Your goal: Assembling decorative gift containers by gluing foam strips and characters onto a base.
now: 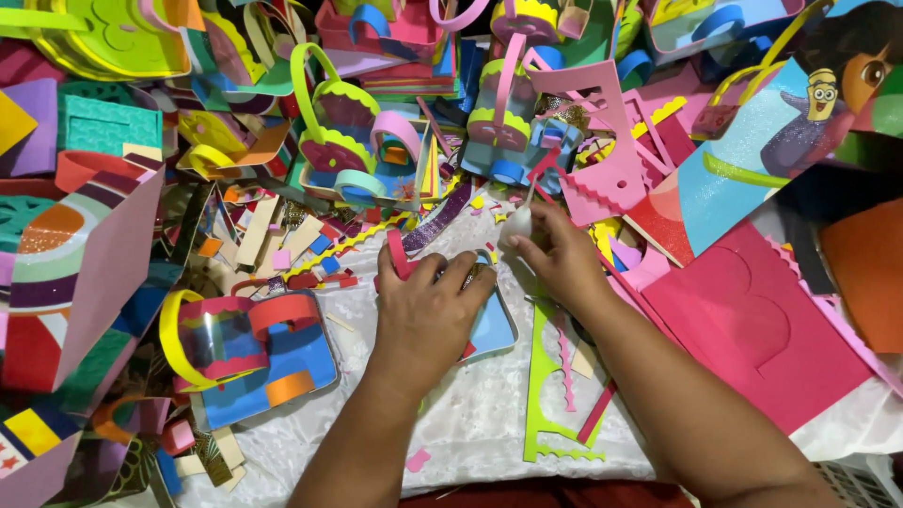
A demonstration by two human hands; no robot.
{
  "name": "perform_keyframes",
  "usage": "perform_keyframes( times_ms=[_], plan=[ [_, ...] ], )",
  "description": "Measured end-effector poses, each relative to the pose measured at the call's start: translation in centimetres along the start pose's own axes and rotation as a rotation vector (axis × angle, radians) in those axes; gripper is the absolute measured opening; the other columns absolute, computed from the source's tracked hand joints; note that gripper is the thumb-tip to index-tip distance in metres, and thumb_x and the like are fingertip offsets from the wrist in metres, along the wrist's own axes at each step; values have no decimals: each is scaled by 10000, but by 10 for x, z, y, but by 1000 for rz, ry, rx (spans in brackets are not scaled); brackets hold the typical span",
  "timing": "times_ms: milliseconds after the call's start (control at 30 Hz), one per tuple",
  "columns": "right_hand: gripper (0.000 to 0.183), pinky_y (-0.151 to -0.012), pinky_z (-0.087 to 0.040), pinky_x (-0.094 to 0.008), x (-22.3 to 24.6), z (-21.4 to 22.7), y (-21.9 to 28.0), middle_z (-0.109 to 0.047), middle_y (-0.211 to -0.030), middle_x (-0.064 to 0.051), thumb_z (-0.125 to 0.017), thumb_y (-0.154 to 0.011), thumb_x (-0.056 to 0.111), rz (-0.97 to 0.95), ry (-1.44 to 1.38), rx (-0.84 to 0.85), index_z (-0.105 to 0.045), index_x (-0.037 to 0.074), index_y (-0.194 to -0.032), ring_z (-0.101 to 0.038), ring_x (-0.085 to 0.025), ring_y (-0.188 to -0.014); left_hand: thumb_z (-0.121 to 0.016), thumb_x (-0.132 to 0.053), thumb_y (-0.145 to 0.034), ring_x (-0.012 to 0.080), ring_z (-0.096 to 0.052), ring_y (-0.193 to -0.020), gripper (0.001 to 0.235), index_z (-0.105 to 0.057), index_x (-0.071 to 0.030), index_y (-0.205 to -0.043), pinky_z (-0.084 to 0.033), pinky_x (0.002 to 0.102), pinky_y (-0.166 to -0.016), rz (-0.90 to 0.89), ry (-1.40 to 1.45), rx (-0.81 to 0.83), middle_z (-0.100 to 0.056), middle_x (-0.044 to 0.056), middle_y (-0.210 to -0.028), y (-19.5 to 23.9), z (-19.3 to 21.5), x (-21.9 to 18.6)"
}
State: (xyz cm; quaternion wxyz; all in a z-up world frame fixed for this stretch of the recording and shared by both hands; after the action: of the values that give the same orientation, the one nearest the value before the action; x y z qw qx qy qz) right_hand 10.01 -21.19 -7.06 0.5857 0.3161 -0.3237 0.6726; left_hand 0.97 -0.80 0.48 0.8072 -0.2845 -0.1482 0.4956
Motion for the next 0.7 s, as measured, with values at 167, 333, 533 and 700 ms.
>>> perform_keyframes(
  times_ms=[167,333,533,700],
  plan=[
    [418,-890,-569,-549,-6,-5,-3,-741,-1070,-152,-727,-930,264,99,196,98,-595,226,-1325,-705,-426,-1017,-570,-176,-975,249,-660,-901,141,-682,-232,-1041,-415,723,-906,0,-10,29,-679,24,-1072,-1,-1,-1],
    [543,-925,-555,-564,20,14,9,-720,-1157,-156,-756,-885,246,80,200,120,-513,227,-1371,-681,-436,-1084,-566,-185,-971,246,-666,-919,165,-689,-253,-1056,-411,716,-904,-5,-26,45,-685,15,-1091,-2,0,-1],
    [255,-734,-602,-416,41,33,33,-742,-860,-50,-703,-887,244,112,263,127,-695,177,-1134,-720,-245,-798,-567,-197,-978,237,-654,-915,156,-682,-254,-1068,-397,725,-929,-5,-27,29,-684,15,-1092,3,-3,0],
    [543,-751,-608,-458,53,5,42,-759,-893,-67,-740,-850,366,56,308,337,-560,171,-1323,-752,-291,-843,-603,-237,-946,241,-647,-925,154,-688,-254,-1073,-394,728,-929,-11,-27,32,-689,21,-1110,1,-2,1]
  ],
)
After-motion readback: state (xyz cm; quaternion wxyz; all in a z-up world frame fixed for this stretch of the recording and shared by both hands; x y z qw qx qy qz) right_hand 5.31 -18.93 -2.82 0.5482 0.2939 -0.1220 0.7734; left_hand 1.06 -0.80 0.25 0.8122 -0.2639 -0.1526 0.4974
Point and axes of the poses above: each hand's wrist, its own y-axis away from the middle knuckle, its own z-axis out of the back of the hand, x = y × z, the point moved 1 cm from there along -y, towards the middle knuckle
